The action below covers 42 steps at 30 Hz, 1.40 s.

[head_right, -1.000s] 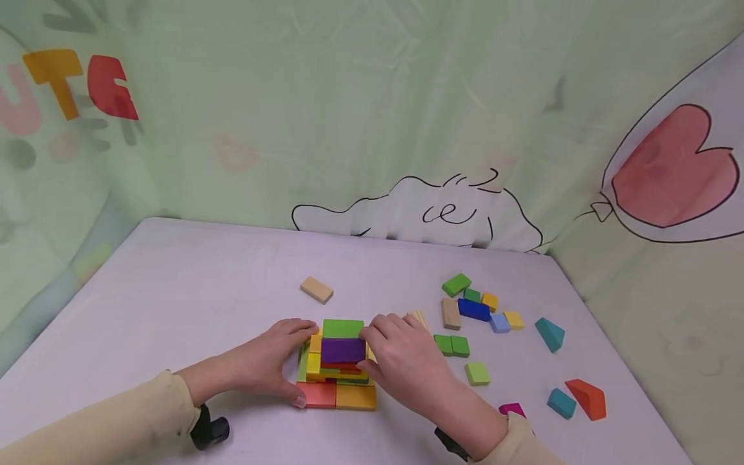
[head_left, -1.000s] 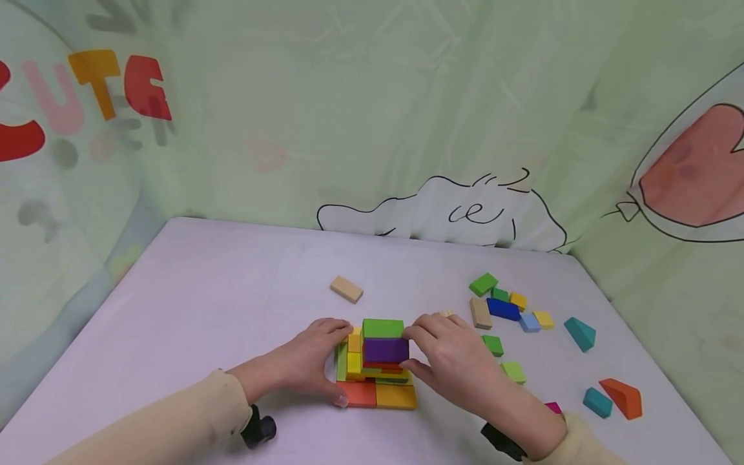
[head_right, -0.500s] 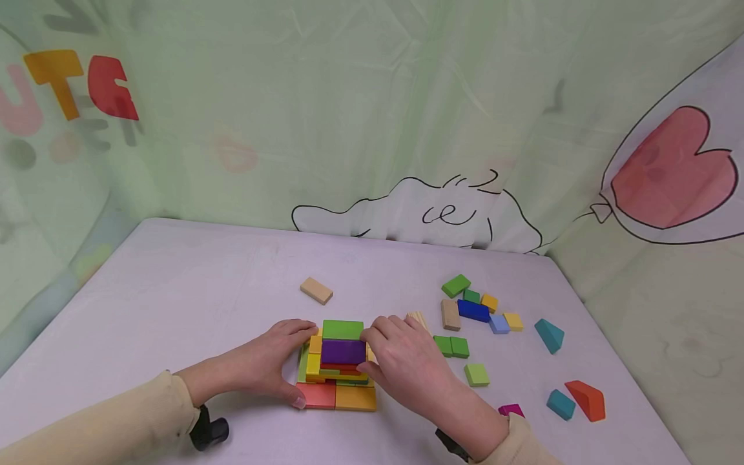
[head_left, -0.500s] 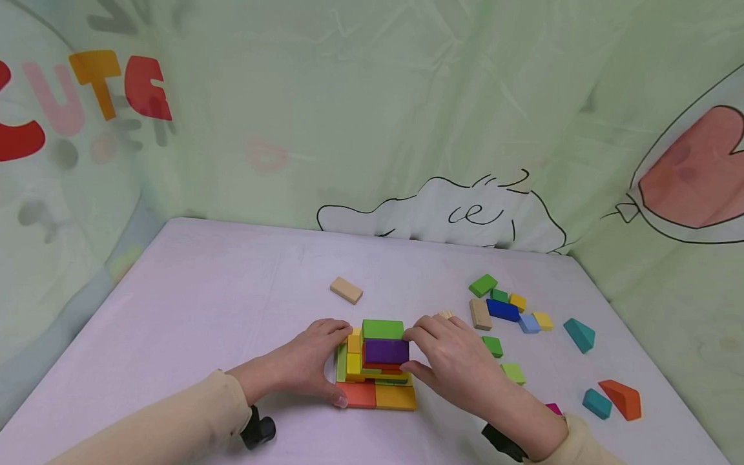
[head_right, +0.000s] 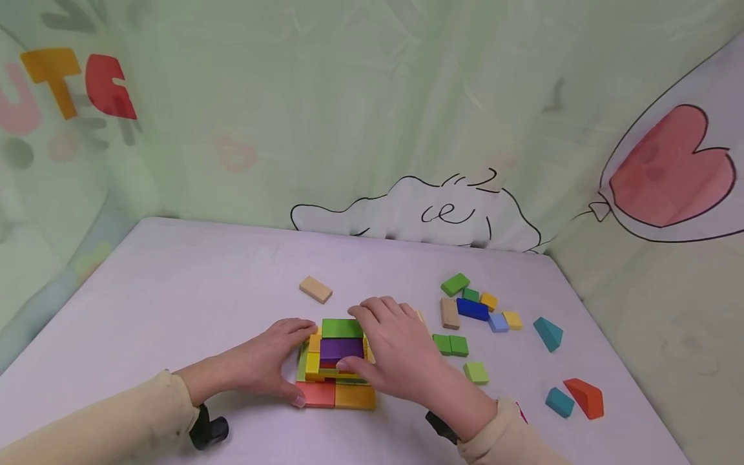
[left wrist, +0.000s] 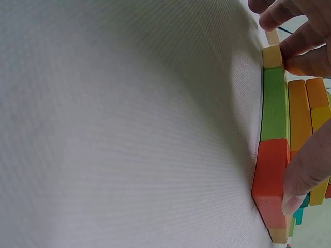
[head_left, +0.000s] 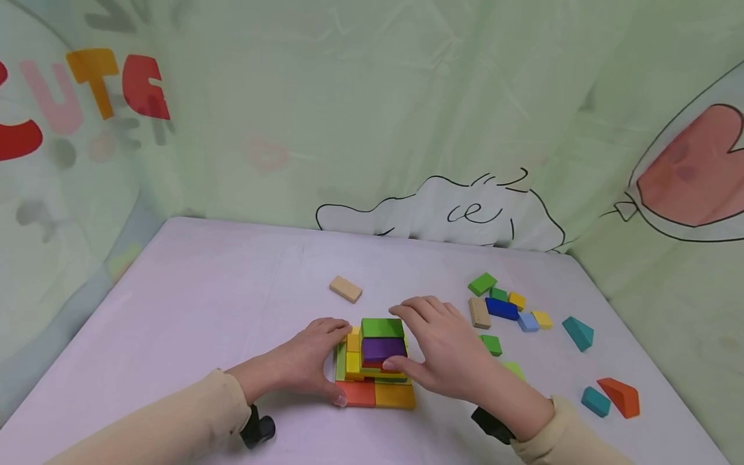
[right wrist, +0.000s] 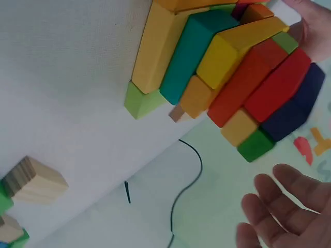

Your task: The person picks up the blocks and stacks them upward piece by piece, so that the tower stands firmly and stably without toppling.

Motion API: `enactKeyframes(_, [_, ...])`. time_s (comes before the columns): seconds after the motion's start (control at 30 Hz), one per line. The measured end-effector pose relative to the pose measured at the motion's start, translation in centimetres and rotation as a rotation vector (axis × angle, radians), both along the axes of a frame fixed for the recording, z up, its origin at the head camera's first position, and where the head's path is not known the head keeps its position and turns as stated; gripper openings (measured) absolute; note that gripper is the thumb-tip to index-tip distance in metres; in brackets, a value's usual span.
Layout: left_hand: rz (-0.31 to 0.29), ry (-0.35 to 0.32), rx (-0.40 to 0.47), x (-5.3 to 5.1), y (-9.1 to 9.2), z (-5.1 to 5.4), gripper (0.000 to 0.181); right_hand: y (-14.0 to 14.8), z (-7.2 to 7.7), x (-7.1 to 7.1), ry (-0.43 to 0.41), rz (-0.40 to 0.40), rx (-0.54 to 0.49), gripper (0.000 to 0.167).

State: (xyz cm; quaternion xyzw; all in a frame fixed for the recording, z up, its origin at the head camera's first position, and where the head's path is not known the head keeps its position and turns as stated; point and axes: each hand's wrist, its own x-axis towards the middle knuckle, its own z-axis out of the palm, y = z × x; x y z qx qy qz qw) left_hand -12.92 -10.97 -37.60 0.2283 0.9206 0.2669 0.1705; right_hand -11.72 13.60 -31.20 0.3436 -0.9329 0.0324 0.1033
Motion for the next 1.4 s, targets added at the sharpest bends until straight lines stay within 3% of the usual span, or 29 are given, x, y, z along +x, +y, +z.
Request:
enactKeyframes(0.13, [-0.003, -0.004, 0.01, 0.0, -0.1, -0.1, 0.106, -1.0, -0.9, -0.9, -0.108, -0.013, 0.005, 0.081])
enactKeyframes(0.27, [-0.014, 0.006, 0.019, 0.1, -0.1, -0.1, 0.105, -1.8, -1.5, -1.2, -0.168, -0.024, -0.006, 0.08])
enactKeyframes(0.87, [-0.022, 0.017, 0.017, -0.1, -0.2, -0.1, 0.106, -2.5, -1.3, -1.3, -0.223, -0.081, 0.004, 0.077])
enactKeyframes(1.1, [-0.017, 0.013, -0.001, -0.2, -0.1, -0.2, 0.106, -1.0, -0.8, -1.3, -0.251, -0.122, -0.015, 0.085])
enactKeyframes(1.4, [-0.004, -0.001, -0.001, 0.0, -0.1, 0.0, 0.106, 0.5, -0.6, -1.4, -0.305, -0.13, -0.043, 0.073])
